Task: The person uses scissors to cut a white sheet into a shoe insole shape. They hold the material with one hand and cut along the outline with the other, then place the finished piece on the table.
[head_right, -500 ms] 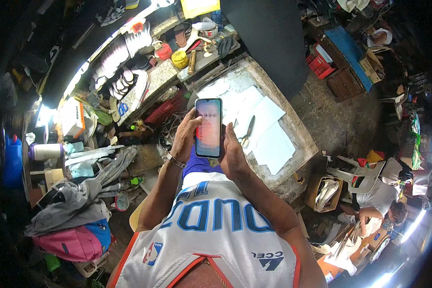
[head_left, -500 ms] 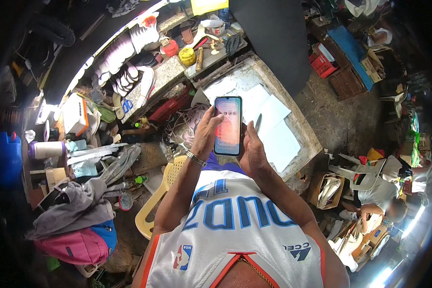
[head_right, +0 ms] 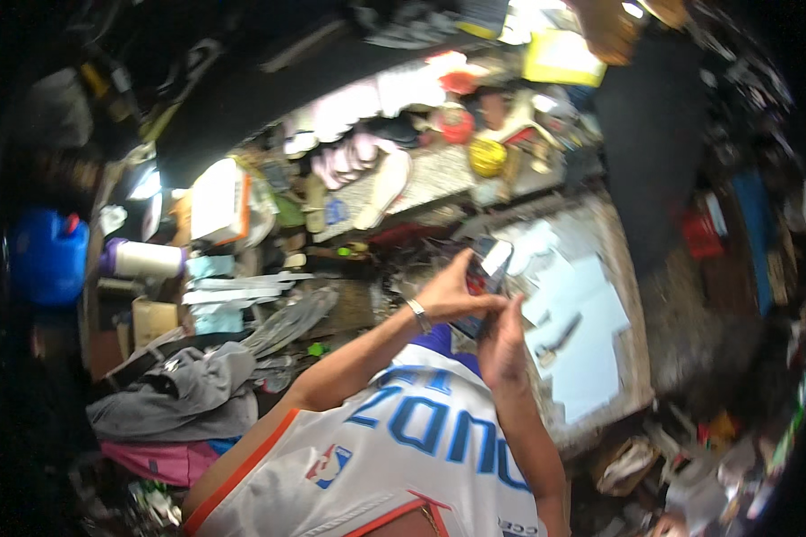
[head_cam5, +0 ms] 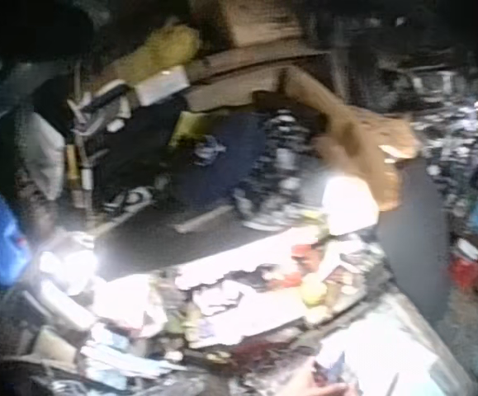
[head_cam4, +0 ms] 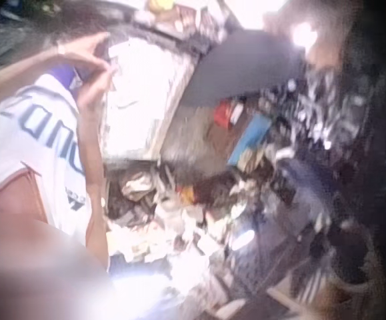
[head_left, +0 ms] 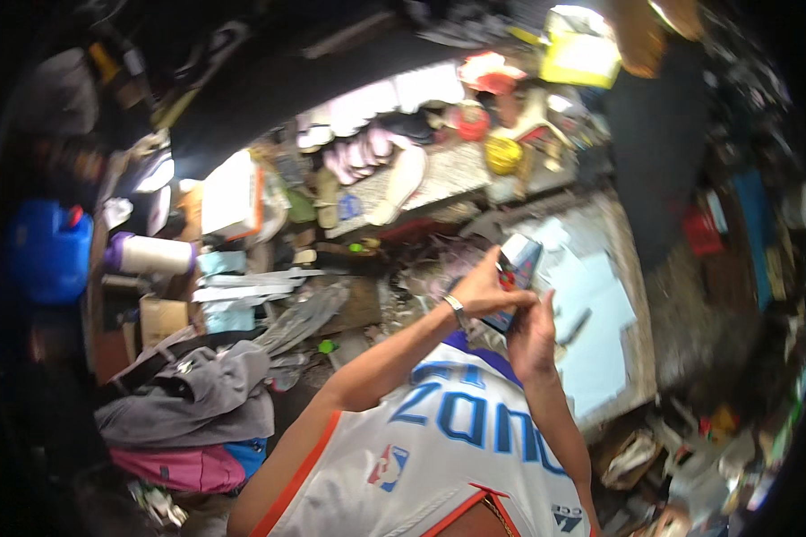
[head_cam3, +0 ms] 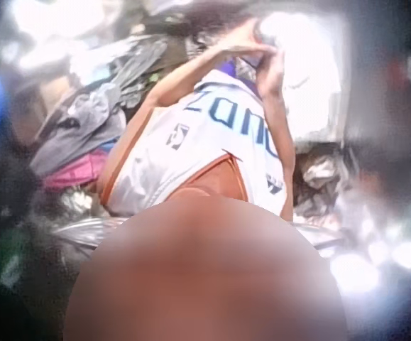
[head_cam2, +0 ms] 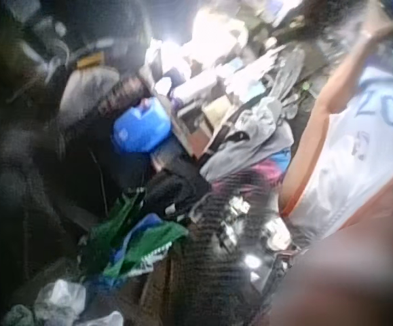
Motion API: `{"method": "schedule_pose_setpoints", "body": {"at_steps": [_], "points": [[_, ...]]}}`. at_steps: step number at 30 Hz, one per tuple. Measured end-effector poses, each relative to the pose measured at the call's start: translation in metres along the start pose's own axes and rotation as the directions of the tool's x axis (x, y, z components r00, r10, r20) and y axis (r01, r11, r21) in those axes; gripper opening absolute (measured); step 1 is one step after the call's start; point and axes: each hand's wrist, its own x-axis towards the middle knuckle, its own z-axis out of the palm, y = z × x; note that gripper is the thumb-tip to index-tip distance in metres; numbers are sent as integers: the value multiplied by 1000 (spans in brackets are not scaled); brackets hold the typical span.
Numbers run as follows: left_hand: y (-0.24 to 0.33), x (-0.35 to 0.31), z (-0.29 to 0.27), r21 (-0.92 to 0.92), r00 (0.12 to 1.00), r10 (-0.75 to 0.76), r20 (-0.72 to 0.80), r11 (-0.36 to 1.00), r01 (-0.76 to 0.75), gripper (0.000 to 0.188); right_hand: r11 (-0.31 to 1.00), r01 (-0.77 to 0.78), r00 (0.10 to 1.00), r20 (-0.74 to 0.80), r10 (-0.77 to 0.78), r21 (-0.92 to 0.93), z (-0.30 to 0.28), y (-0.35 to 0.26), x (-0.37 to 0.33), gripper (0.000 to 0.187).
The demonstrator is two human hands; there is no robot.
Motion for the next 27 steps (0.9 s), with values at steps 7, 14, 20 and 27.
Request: {"method": "schedule_pose_setpoints", "body": {"at_steps": [7,14,20,27], "points": [[-95,-8,-28,-290,976,-203,-72,941,175,129,919,-252,968,-75,241,-303,-4,17,19,83],[-171,-16,-150,-317,771,-276,-573,943,102,112,865,-327,930,-291,224,-381,-47,17,5,78],[-197,24,-327,229,477,65,-877,928,294,122,811,-415,874,-428,229,-413,-75,24,-1,82],[-202,86,-432,300,383,149,-912,879,372,87,834,-377,874,-453,176,-404,-63,27,20,73]]}}
